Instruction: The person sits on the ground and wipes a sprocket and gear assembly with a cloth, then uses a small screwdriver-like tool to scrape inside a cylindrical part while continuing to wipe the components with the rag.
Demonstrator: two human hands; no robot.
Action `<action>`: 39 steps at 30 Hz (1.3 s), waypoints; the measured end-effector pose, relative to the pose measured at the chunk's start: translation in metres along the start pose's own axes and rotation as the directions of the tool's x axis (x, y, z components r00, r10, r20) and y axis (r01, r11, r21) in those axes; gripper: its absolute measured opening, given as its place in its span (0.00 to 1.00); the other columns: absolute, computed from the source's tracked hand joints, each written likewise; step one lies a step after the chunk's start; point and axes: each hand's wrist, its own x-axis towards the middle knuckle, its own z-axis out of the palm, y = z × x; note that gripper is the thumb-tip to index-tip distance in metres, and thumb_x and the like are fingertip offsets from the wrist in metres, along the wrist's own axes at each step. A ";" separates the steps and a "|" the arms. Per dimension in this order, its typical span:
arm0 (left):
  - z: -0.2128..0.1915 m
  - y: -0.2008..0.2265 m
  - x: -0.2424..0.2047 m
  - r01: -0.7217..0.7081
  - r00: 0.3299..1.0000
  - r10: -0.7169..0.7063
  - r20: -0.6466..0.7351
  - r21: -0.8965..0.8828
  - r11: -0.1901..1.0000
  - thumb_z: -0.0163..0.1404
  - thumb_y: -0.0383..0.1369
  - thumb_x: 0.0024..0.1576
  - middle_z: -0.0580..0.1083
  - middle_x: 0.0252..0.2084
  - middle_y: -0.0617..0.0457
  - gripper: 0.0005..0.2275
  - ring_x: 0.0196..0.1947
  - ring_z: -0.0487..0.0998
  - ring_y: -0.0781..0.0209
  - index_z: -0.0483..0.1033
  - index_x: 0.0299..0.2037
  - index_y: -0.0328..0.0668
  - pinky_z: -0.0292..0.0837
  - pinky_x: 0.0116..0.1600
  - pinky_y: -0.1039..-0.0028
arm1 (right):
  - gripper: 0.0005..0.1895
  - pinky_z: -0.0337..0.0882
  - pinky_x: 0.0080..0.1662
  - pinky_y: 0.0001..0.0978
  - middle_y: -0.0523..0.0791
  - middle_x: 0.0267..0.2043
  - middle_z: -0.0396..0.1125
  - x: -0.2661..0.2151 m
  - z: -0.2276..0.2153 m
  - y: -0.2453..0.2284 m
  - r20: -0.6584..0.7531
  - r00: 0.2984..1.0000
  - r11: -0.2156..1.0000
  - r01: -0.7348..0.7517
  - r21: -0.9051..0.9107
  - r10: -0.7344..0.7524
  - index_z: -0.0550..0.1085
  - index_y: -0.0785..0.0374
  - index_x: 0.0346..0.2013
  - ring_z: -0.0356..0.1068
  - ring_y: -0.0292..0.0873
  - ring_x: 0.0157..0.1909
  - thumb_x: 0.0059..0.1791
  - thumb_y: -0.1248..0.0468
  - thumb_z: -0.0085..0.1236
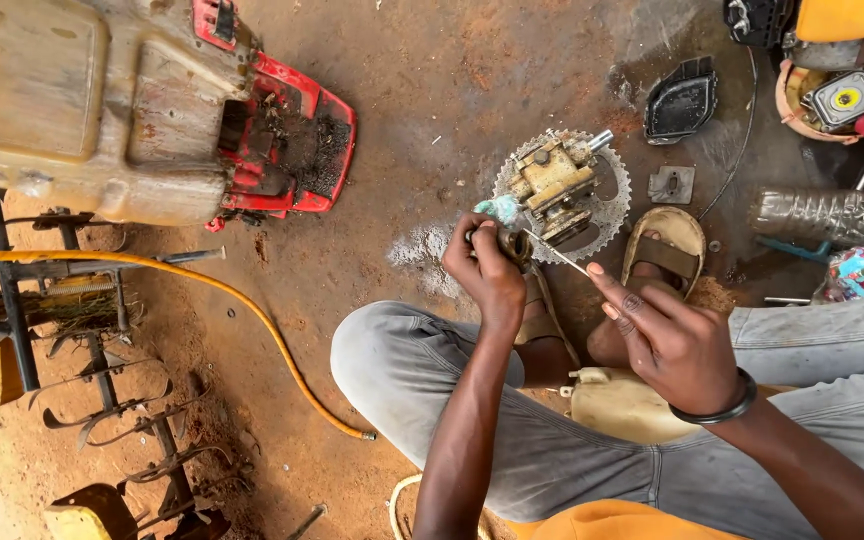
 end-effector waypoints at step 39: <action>-0.002 0.045 0.015 -0.390 0.917 0.399 -0.003 0.205 0.897 0.39 0.24 0.57 0.71 0.27 0.52 0.09 0.26 0.69 0.65 0.73 0.28 0.32 0.63 0.33 0.73 | 0.39 0.71 0.20 0.37 0.52 0.38 0.71 0.015 -0.006 -0.050 0.259 0.957 0.989 -0.104 -0.106 0.129 0.64 0.47 0.71 0.68 0.43 0.18 0.44 0.68 0.60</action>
